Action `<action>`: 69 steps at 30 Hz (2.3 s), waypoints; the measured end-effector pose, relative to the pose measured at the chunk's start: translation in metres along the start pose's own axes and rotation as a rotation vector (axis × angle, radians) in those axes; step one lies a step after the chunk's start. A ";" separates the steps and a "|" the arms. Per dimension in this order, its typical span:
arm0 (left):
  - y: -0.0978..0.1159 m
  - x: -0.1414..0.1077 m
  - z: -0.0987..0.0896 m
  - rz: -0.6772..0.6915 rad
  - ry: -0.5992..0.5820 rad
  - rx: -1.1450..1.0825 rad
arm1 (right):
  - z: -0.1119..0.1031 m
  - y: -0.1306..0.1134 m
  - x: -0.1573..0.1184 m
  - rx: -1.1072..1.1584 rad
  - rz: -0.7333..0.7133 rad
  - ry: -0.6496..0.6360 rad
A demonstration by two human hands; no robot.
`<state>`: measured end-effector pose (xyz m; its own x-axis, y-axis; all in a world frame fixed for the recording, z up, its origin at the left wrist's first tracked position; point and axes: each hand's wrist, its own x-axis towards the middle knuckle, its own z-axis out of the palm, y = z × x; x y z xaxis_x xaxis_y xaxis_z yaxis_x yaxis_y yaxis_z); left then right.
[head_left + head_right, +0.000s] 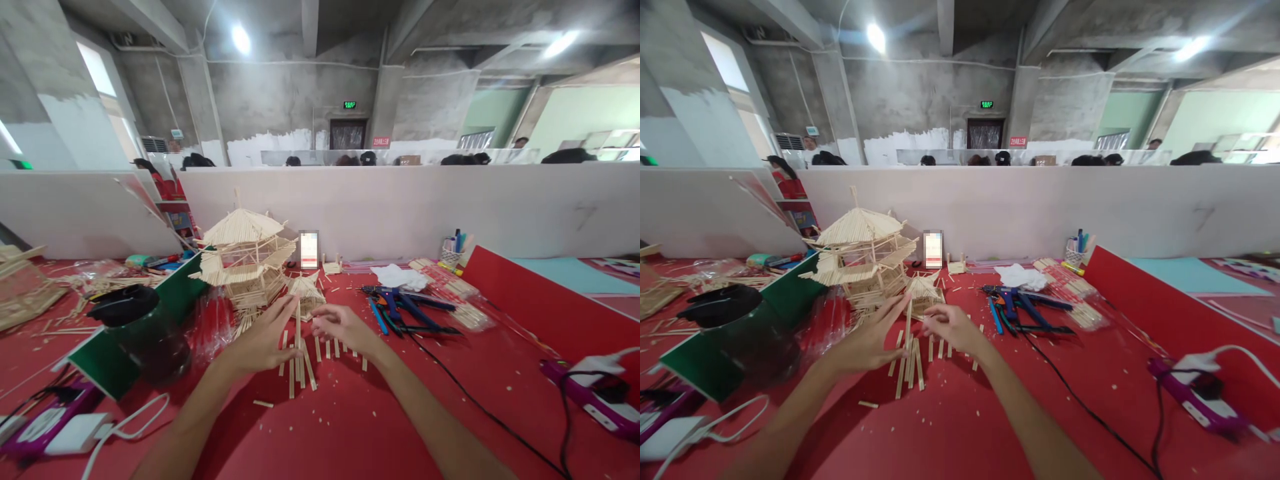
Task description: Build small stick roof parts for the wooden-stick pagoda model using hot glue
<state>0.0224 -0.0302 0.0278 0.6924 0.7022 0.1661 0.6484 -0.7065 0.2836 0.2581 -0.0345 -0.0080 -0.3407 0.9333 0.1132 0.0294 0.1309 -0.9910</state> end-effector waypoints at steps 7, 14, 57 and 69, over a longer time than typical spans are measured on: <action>0.007 0.006 0.023 0.073 0.090 -0.077 | 0.029 0.005 0.000 0.216 -0.002 0.042; 0.004 0.007 0.032 0.020 0.105 -0.357 | 0.026 -0.002 -0.004 0.399 0.089 0.031; 0.006 0.006 0.035 0.203 0.122 -0.507 | 0.026 -0.004 -0.005 0.666 0.123 0.086; 0.007 0.006 0.035 0.221 0.103 -0.475 | 0.030 0.000 -0.002 0.691 0.128 0.164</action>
<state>0.0417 -0.0339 -0.0022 0.7458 0.5633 0.3556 0.2594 -0.7373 0.6238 0.2308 -0.0466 -0.0099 -0.2277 0.9724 -0.0516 -0.5602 -0.1741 -0.8099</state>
